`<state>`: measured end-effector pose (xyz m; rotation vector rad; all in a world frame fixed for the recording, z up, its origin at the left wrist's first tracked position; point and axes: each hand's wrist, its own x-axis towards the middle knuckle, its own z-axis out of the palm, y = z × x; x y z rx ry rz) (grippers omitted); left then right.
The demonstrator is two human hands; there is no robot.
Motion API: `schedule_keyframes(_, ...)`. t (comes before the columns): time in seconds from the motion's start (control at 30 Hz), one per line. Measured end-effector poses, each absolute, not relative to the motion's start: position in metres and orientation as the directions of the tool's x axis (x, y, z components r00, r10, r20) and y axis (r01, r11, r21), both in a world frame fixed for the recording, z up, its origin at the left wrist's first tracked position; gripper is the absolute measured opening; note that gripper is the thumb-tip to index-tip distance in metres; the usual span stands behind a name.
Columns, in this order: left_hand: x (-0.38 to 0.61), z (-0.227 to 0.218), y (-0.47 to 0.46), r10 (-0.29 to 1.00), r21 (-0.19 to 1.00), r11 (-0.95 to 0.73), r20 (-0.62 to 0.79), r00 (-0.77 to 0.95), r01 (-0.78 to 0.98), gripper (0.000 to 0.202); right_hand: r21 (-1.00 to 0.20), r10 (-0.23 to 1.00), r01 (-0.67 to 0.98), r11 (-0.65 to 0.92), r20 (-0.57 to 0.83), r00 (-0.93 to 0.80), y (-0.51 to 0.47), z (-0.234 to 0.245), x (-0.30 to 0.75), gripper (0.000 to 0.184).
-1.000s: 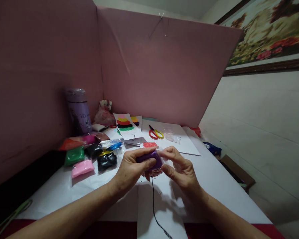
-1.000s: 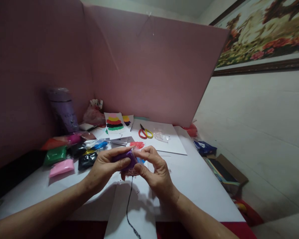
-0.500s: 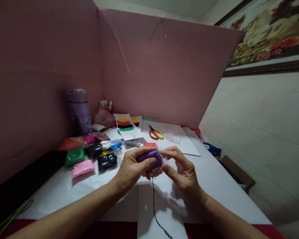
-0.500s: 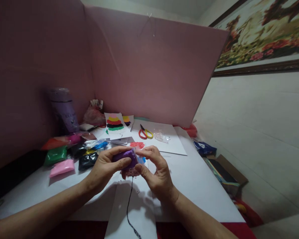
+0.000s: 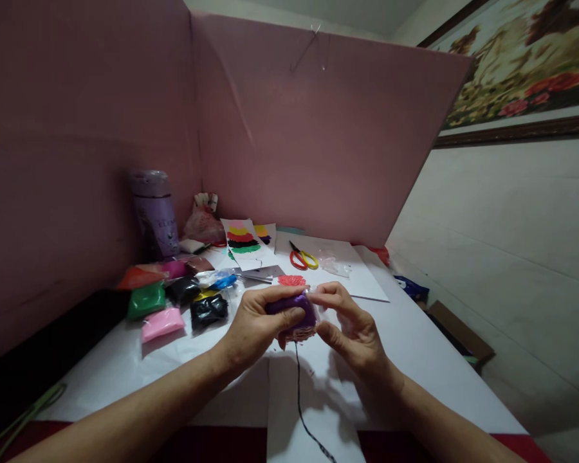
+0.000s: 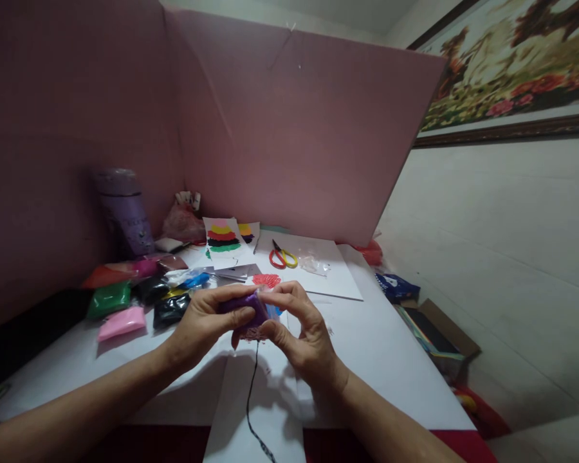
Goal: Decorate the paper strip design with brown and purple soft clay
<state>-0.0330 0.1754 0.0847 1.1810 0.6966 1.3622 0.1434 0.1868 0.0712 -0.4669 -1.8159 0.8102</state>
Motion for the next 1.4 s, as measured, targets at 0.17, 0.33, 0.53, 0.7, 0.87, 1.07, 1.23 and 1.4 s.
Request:
schedule_keyframes(0.17, -0.03, 0.087, 0.172, 0.958, 0.93, -0.209, 0.257, 0.125, -0.303, 0.026, -0.695, 0.623, -0.073, 0.716, 0.682, -0.383, 0.189, 0.074, 0.144, 0.023)
schedule_keyframes(0.33, -0.031, 0.083, 0.173, 0.914, 0.903, -0.382, 0.4, 0.061, -0.194, 0.024, -0.679, 0.617, -0.074, 0.73, 0.702, -0.356, 0.189, 0.073, 0.144, 0.023)
schedule_keyframes(0.53, -0.034, 0.078, 0.175, 0.708, 0.706, -0.705, 0.706, 0.016, 0.071, 0.029, -0.747, 0.684, -0.17, 0.643, 0.66, -0.311, 0.19, 0.07, 0.144, 0.019)
schedule_keyframes(0.7, -0.035, 0.077, 0.176, 0.57, 0.551, -0.814, 0.818, 0.077, 0.183, 0.027, -0.782, 0.733, -0.244, 0.574, 0.623, -0.273, 0.19, 0.069, 0.143, 0.015)
schedule_keyframes(0.87, -0.036, 0.077, 0.177, 0.5, 0.465, -0.854, 0.858, 0.119, 0.233, 0.029, -0.806, 0.756, -0.269, 0.527, 0.589, -0.284, 0.189, 0.07, 0.142, 0.015)
schedule_keyframes(1.07, -0.035, 0.078, 0.176, 0.42, 0.37, -0.887, 0.895, 0.149, 0.277, 0.027, -0.842, 0.798, -0.275, 0.464, 0.532, -0.284, 0.188, 0.072, 0.141, 0.009)
schedule_keyframes(1.23, -0.037, 0.077, 0.176, 0.324, 0.227, -0.885, 0.927, 0.187, 0.407, 0.025, -0.887, 0.853, -0.335, 0.319, 0.423, -0.307, 0.184, 0.078, 0.139, 0.003)
schedule_keyframes(1.4, -0.038, 0.077, 0.177, 0.273, 0.146, -0.873, 0.937, 0.218, 0.465, 0.024, -0.901, 0.886, -0.372, 0.225, 0.348, -0.308, 0.181, 0.081, 0.134, 0.01)
